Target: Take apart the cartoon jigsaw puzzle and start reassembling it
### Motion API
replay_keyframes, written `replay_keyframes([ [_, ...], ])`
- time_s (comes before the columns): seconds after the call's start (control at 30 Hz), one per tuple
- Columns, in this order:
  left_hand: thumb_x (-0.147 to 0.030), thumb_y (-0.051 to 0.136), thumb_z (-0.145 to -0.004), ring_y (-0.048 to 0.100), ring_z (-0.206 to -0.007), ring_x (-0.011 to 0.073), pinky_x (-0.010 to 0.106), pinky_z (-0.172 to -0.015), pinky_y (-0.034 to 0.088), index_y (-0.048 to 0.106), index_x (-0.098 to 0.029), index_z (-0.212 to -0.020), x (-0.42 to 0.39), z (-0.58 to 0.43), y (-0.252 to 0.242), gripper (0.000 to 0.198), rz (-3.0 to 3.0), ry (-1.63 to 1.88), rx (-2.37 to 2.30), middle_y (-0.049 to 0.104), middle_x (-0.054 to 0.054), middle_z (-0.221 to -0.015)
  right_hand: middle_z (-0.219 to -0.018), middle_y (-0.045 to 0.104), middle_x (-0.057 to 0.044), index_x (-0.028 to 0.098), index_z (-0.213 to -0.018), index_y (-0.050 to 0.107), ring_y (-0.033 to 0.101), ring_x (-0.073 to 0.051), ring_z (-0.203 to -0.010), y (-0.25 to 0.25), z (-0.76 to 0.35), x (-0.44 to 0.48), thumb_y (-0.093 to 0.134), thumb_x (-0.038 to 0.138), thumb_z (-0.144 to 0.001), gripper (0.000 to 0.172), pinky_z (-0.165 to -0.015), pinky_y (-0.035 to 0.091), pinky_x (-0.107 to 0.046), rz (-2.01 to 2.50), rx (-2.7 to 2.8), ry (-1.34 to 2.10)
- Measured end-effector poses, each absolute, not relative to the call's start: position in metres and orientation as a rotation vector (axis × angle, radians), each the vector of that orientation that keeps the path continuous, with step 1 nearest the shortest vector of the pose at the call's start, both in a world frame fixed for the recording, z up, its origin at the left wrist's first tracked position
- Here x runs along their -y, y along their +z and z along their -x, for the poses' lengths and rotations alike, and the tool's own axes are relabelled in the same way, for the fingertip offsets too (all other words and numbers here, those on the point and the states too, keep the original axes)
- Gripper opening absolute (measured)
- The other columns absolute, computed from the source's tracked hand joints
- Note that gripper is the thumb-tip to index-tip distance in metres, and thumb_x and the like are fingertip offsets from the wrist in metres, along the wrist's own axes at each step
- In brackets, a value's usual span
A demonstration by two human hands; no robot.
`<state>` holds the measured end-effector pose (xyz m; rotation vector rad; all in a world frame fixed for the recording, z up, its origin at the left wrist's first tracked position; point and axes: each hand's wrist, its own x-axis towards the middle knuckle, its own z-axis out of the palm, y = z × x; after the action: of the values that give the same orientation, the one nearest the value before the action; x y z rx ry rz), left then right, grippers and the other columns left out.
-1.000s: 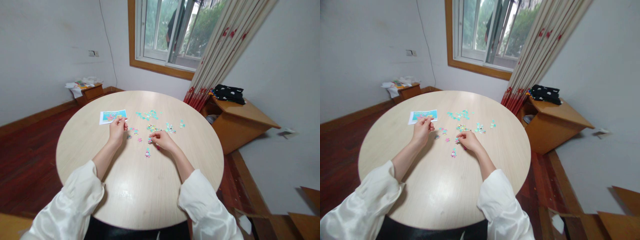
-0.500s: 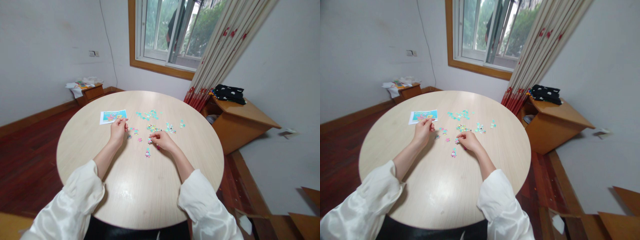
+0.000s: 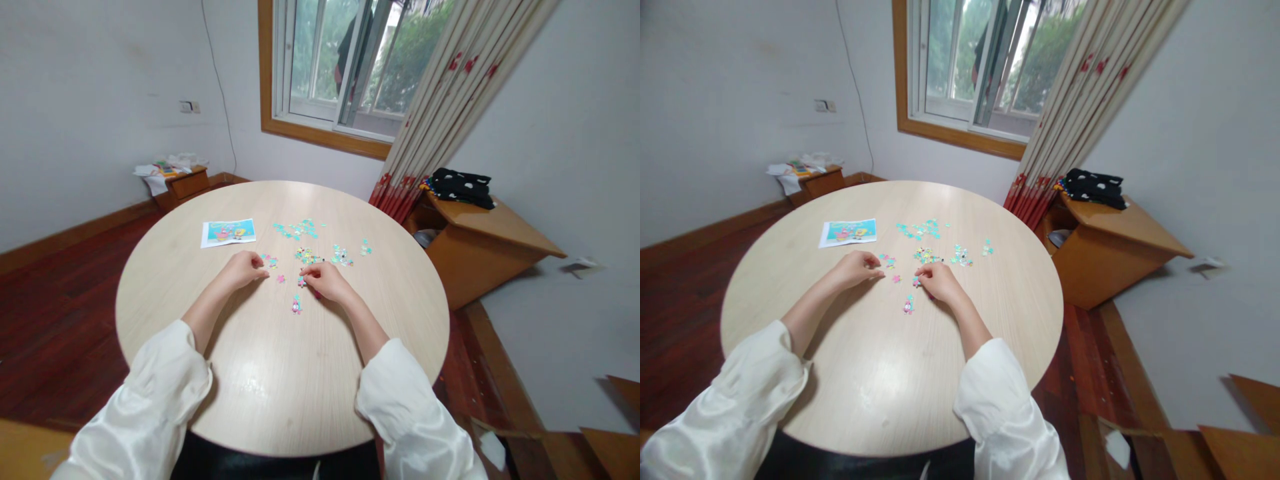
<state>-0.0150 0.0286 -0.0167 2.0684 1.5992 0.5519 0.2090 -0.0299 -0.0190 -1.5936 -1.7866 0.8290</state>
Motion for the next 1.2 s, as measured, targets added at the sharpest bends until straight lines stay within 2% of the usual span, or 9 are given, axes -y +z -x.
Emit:
replay_keyframes([
  [0.33, -0.024, 0.066, -0.067, 0.061, -0.072, 0.0188, 0.026, -0.065, 0.043, 0.067, -0.017, -0.073, -0.028, 0.014, -0.016, 0.01, -2.147, 0.412, -1.582, 0.069, 0.005, -0.078, -0.078, 0.072, -0.006, 0.013, -0.087, 0.073, 0.063, -0.013, -0.07, -0.019, -0.21, 0.03, 0.054, 0.009, -0.078, 0.022, -0.066, 0.046, -0.022, 1.589, 1.793, 0.84],
  [0.7, -0.023, 0.064, -0.065, 0.057, -0.063, 0.0175, 0.026, -0.06, 0.042, 0.065, -0.018, -0.072, -0.022, 0.009, -0.013, 0.009, -2.057, 0.645, -1.435, 0.064, 0.002, -0.063, -0.081, 0.072, -0.005, 0.015, -0.085, 0.074, 0.061, -0.012, -0.069, -0.021, -0.211, 0.028, 0.053, 0.009, -0.078, 0.023, -0.069, 0.045, -0.024, 1.591, 1.841, 0.777],
  [0.83, -0.02, 0.065, -0.065, 0.058, -0.062, 0.0168, 0.027, -0.061, 0.043, 0.068, -0.017, -0.079, -0.019, 0.006, -0.009, 0.015, -2.025, 0.726, -1.371, 0.066, 0.003, -0.067, -0.079, 0.072, -0.004, 0.016, -0.088, 0.074, 0.06, -0.012, -0.068, -0.022, -0.211, 0.028, 0.052, 0.009, -0.078, 0.025, -0.07, 0.044, -0.024, 1.573, 1.838, 0.762],
  [1.03, -0.022, 0.065, -0.068, 0.058, -0.059, 0.0178, 0.028, -0.062, 0.043, 0.073, -0.015, -0.081, -0.016, 0.004, -0.004, 0.017, -2.048, 0.734, -1.36, 0.062, 0.002, -0.056, -0.08, 0.071, -0.005, 0.015, -0.092, 0.073, 0.059, -0.011, -0.068, -0.022, -0.209, 0.027, 0.048, 0.008, -0.081, 0.029, -0.07, 0.044, -0.023, 1.595, 1.806, 0.742],
  [1.2, -0.022, 0.063, -0.069, 0.059, -0.062, 0.0191, 0.028, -0.063, 0.043, 0.074, -0.016, -0.079, -0.02, 0.008, -0.007, 0.016, -2.119, 0.667, -1.402, 0.064, 0.003, -0.058, -0.077, 0.07, -0.005, 0.013, -0.09, 0.073, 0.059, -0.012, -0.068, -0.022, -0.209, 0.027, 0.049, 0.007, -0.08, 0.027, -0.069, 0.043, -0.023, 1.596, 1.82, 0.738],
])
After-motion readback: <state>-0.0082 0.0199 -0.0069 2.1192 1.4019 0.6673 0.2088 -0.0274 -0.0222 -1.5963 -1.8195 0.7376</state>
